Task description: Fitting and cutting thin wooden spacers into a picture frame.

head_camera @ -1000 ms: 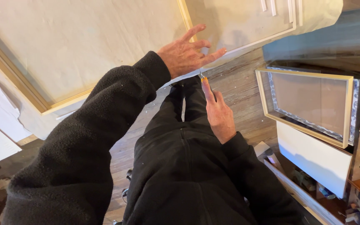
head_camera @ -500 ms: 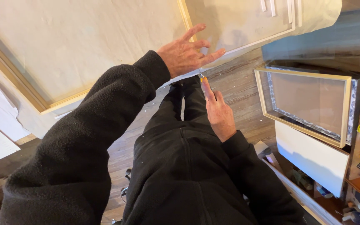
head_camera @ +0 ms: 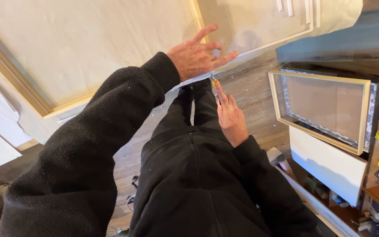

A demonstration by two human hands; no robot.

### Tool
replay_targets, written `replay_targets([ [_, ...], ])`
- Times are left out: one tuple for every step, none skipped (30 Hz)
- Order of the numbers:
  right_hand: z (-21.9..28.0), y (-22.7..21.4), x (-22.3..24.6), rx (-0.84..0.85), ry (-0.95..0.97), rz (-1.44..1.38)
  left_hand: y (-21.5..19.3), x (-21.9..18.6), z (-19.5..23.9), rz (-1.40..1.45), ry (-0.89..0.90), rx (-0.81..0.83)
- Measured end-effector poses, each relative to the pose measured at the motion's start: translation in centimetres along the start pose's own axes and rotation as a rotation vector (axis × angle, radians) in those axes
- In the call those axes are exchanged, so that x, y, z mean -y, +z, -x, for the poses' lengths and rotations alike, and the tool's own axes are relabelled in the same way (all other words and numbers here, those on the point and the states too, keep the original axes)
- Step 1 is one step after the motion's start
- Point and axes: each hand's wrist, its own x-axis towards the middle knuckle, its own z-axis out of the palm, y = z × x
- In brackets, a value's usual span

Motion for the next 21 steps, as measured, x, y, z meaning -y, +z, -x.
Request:
replay_targets([
  [-0.1, -0.3, 0.5, -0.047, -0.038, -0.097, 0.2, -0.2, 0.1, 0.018, -0.006, -0.005],
  [-0.6, -0.7, 0.8, -0.099, -0.081, -0.194, 0.5, 0.0, 0.0, 0.030, -0.011, -0.012],
  [-1.0, -0.7, 0.8, -0.107, -0.087, -0.192, 0.6, 0.5, -0.2, 0.021, -0.009, -0.015],
  [-0.8, -0.7, 0.9, -0.089, -0.071, -0.255, 0.6, 0.3, -0.1, 0.019, -0.004, -0.001],
  [-0.6, -0.6, 1.0, -0.071, -0.054, -0.318, 0.6, 0.1, 0.0, 0.016, 0.001, 0.014],
  [-0.5, -0.7, 1.1, -0.072, -0.051, -0.317, 0.7, 0.1, 0.0, 0.018, 0.004, 0.013],
  [-0.4, -0.8, 1.3, -0.066, -0.049, -0.265, 0.8, 0.0, 0.0, 0.035, 0.007, 0.028],
  [-0.5, -0.9, 1.4, -0.062, -0.052, -0.214, 0.9, 0.3, 0.0, 0.046, 0.009, 0.043],
  [-0.2, -1.0, 1.4, -0.066, -0.053, -0.213, 0.3, 0.2, 0.3, 0.042, 0.011, 0.041],
  [0.1, -1.1, 1.3, -0.084, -0.051, -0.170, -0.1, 0.2, 0.4, 0.045, 0.000, 0.007],
  [0.4, -1.1, 1.1, -0.102, -0.048, -0.128, -0.6, 0.1, 0.5, 0.048, -0.010, -0.028],
  [1.4, -0.9, -0.6, -0.100, -0.044, -0.128, -0.2, 0.1, 0.6, 0.052, -0.009, -0.026],
  [2.4, -0.6, -2.3, -0.122, -0.010, -0.156, 0.1, 0.1, 0.7, 0.078, -0.014, -0.018],
  [3.1, -0.4, -4.2, -0.149, 0.020, -0.180, 0.4, 0.4, 0.7, 0.098, -0.020, -0.014],
  [2.8, -1.2, -4.8, -0.151, 0.019, -0.178, 0.2, -0.3, 1.1, 0.096, -0.020, -0.017],
  [2.0, -2.1, -5.4, -0.263, 0.055, -0.238, 0.0, -0.4, 1.2, 0.100, -0.034, -0.050],
  [1.2, -3.0, -6.1, -0.375, 0.091, -0.298, -0.2, -0.6, 1.3, 0.104, -0.048, -0.084],
  [-0.6, -4.2, -6.2, -0.375, 0.095, -0.297, -0.5, -1.0, 1.4, 0.108, -0.047, -0.084],
  [-2.4, -5.4, -6.4, -0.418, 0.049, -0.279, -0.8, -1.3, 1.5, 0.148, -0.078, -0.072],
  [-4.6, -6.5, -6.6, -0.467, -0.002, -0.263, -1.0, -1.3, 1.6, 0.180, -0.107, -0.060],
  [-6.4, -7.2, -6.7, -0.472, -0.003, -0.264, -2.9, -1.6, 1.8, 0.176, -0.103, -0.061],
])
